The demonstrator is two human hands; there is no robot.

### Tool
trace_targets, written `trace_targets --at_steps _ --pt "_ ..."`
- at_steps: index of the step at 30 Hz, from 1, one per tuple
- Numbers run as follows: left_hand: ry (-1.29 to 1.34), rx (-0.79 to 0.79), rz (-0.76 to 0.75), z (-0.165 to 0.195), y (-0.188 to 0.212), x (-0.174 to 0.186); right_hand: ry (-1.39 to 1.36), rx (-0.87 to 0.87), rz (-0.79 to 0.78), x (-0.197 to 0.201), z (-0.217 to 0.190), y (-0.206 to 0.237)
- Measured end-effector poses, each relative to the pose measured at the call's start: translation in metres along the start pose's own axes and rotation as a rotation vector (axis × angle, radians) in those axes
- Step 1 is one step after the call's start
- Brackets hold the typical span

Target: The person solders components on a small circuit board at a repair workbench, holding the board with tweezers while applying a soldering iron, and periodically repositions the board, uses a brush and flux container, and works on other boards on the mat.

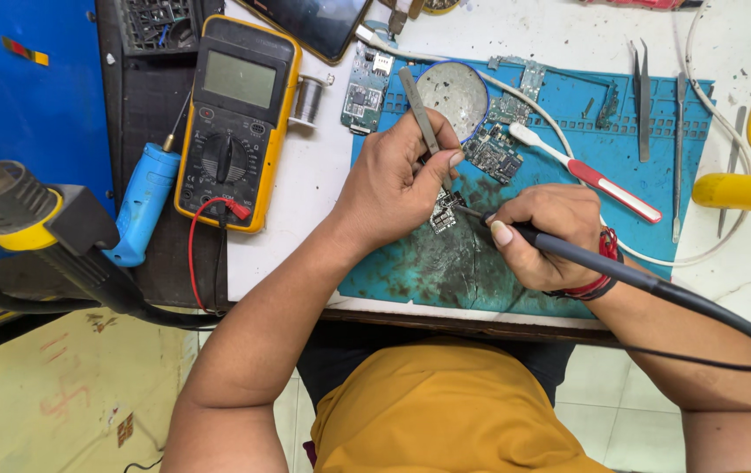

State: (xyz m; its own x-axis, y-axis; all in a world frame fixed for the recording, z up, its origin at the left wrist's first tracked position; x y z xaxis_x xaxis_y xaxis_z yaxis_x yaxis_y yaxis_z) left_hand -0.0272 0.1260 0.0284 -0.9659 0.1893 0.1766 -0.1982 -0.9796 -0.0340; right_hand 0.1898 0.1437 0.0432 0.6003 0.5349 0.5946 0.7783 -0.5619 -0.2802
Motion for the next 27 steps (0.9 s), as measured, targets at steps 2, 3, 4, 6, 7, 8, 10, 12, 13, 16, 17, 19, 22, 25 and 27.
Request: trace_targets --at_steps 2,3,4,6,7,8,10,12,13,16,17,19,22,25,27 --pt "-0.006 0.016 -0.003 -0.0005 -0.0008 0.0006 0.010 -0.007 -0.005 0.0004 0.0006 -0.0004" --pt "-0.006 0.028 -0.004 -0.0008 -0.0001 0.0003 0.012 -0.014 -0.009 0.0002 0.0004 0.0001" --pt "-0.005 0.033 -0.005 -0.0010 0.0003 0.0002 0.008 -0.011 -0.008 -0.0001 0.0003 0.0002" --pt "-0.002 0.039 -0.007 -0.0016 -0.0001 0.0002 0.005 -0.004 -0.004 -0.0001 0.0004 0.0003" --pt "0.004 0.028 -0.004 -0.0015 0.0000 0.0002 0.005 -0.008 -0.008 -0.0001 0.0006 0.0004" --pt "0.010 0.019 0.000 -0.0015 0.0003 -0.0001 0.004 -0.012 -0.012 0.0001 0.0006 0.0005" --pt "0.014 0.012 0.000 -0.0015 0.0004 -0.0005 0.008 -0.017 -0.013 0.0001 0.0003 0.0010" --pt "0.006 0.018 0.003 -0.0016 0.0008 -0.0002 0.013 -0.012 -0.012 0.0001 0.0003 0.0007" --pt "0.006 0.019 0.003 -0.0016 0.0006 -0.0003 0.006 -0.013 -0.012 0.0000 0.0003 0.0006" --pt "0.006 0.021 0.003 -0.0017 0.0004 -0.0006 -0.003 -0.012 -0.011 -0.0003 -0.0001 0.0006" --pt "0.004 0.020 0.002 -0.0017 0.0005 -0.0004 0.001 -0.008 -0.009 -0.0003 -0.0002 0.0006" --pt "0.005 0.022 0.000 -0.0017 0.0006 -0.0001 0.002 -0.003 -0.010 -0.0004 -0.0002 0.0002" --pt "0.005 0.025 -0.007 -0.0018 0.0000 -0.0003 0.001 -0.005 -0.015 -0.0001 0.0000 0.0000" --pt "-0.001 0.022 -0.002 -0.0014 0.0008 -0.0003 0.005 -0.008 -0.017 0.0000 -0.0005 0.0001" --pt "0.014 0.018 0.004 -0.0014 0.0006 -0.0005 -0.002 0.000 -0.014 0.0001 -0.0008 0.0000"
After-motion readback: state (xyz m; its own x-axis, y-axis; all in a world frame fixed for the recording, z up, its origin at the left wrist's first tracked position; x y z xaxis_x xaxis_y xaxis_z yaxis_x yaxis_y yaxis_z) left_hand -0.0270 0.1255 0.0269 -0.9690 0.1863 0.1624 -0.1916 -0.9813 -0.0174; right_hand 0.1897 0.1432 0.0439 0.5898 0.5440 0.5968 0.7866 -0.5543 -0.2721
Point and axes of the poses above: each hand's wrist, its own y-axis away from the middle knuckle, its own x-axis out of the back of the hand, z = x × y, the point moved 2 cm from there along -y, towards the middle knuckle, and after that the axes turned 8 degrees about -z, right-handed, at the moved point
